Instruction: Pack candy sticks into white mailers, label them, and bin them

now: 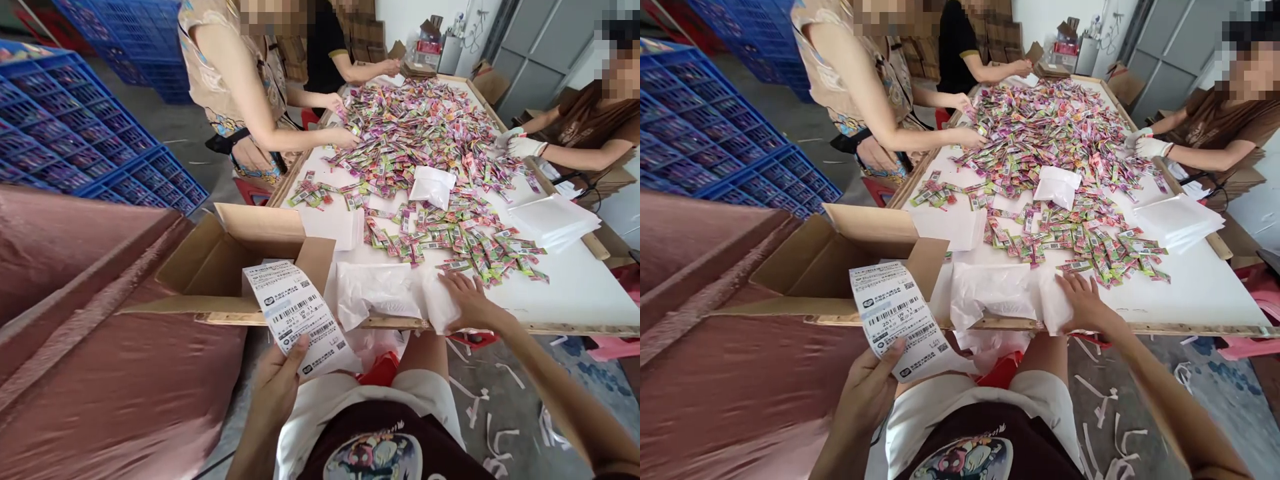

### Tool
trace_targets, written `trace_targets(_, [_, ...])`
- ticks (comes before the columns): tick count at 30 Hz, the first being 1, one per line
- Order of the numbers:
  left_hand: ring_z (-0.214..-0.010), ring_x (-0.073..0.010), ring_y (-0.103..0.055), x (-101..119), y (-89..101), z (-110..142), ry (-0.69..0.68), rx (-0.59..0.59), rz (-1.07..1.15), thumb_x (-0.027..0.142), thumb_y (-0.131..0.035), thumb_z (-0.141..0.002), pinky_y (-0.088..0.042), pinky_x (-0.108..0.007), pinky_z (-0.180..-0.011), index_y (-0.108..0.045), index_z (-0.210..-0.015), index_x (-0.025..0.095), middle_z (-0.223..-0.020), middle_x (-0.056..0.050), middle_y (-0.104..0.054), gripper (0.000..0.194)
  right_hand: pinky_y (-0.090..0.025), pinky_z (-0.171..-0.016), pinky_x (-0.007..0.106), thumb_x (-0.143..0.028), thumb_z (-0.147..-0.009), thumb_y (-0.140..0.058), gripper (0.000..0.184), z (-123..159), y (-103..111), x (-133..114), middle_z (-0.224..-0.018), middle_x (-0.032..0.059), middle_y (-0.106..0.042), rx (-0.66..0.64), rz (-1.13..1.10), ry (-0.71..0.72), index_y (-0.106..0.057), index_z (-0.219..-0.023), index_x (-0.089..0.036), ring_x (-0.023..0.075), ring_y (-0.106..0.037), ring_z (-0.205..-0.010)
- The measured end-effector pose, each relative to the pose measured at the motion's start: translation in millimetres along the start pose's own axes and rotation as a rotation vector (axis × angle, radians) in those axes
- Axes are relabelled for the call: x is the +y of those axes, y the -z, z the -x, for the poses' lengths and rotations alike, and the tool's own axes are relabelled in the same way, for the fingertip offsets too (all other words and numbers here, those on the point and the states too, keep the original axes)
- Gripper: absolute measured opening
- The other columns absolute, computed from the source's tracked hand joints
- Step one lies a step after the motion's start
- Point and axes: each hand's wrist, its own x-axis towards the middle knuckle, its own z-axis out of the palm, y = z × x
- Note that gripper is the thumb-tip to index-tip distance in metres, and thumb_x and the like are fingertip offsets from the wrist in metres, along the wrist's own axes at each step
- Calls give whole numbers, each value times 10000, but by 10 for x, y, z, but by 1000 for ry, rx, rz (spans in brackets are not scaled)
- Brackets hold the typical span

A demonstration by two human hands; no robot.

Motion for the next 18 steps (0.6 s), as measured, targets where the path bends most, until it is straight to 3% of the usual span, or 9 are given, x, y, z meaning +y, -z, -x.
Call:
trace_targets(3, [-1162, -365, -654, -52, -5, 1, -15, 5, 26, 473, -872, -628, -560, -470, -959, -748, -1111, 205, -1122, -97, -773, 566, -360, -1024, 529, -460, -582, -815, 999, 31, -37, 196, -1333, 173, -516, 46, -23, 26, -400, -1461, -231, 390, -449, -1249])
trace_targets(6, [-1127, -365, -672, -68, 21, 21, -49, 14, -4, 477, -850, -662, -574, -463, -934, -748, -1117, 198, -1135, -99, -768, 544, -383, -1012, 478, -392, -687, -744, 831, -95, -24, 101, -1303, 165, -541, 202, -109, 79, -427, -1434, -211, 358, -472, -1226])
trace_targets(8, [-1113, -368, -677, -69, 58, 39, -68, 20, -35, 486, -841, -671, -573, -465, -933, -758, -1096, 191, -1125, -102, -771, 525, -356, -1033, 501, -433, -736, -708, 841, -204, -8, -40, -1341, 173, -522, 253, -129, 77, -375, -1478, -218, 368, -455, -1252])
trace_targets(10, [-1120, -369, -672, -72, 100, 55, -80, 11, -60, 498, -831, -680, -559, -469, -952, -766, -1077, 186, -1106, -106, -776, 509, -292, -1079, 550, -538, -710, -723, 989, -309, 14, -197, -1438, 196, -446, 161, -97, 80, -285, -1537, -218, 403, -383, -1330])
trace_targets(12, [-1123, -366, -670, -81, 135, 65, -90, -7, -88, 503, -820, -694, -545, -468, -972, -773, -1063, 182, -1088, -107, -781, 492, -182, -1130, 602, -653, -623, -754, 1203, -410, 63, -362, -1560, 217, -285, -19, -52, 86, -179, -1578, -201, 441, -220, -1439])
trace_targets(14, [-1129, -362, -668, -98, 153, 70, -89, -30, -111, 508, -806, -711, -533, -466, -987, -774, -1059, 179, -1091, -110, -780, 480, -90, -1163, 609, -736, -655, -690, 1225, -518, 137, -560, -1630, 191, -123, -69, -50, 90, -111, -1592, -201, 418, -44, -1501])
trace_targets(16, [-1151, -361, -655, -116, 144, 78, -96, -35, -128, 518, -796, -719, -520, -460, -1003, -771, -1059, 174, -1124, -113, -770, 484, -53, -1193, 564, -721, -843, -494, 974, -647, 181, -815, -1652, 128, -80, 80, -78, 109, -116, -1593, -227, 338, 3, -1524])
trace_targets(18, [-1166, -363, -645, -130, 109, 95, -106, -43, -149, 533, -784, -726, -511, -462, -1010, -762, -1070, 160, -1148, -125, -759, 508, -42, -1211, 529, -635, -961, -325, 764, -796, 127, -1109, -1652, 97, -121, 245, -96, 124, -165, -1587, -226, 284, -42, -1530])
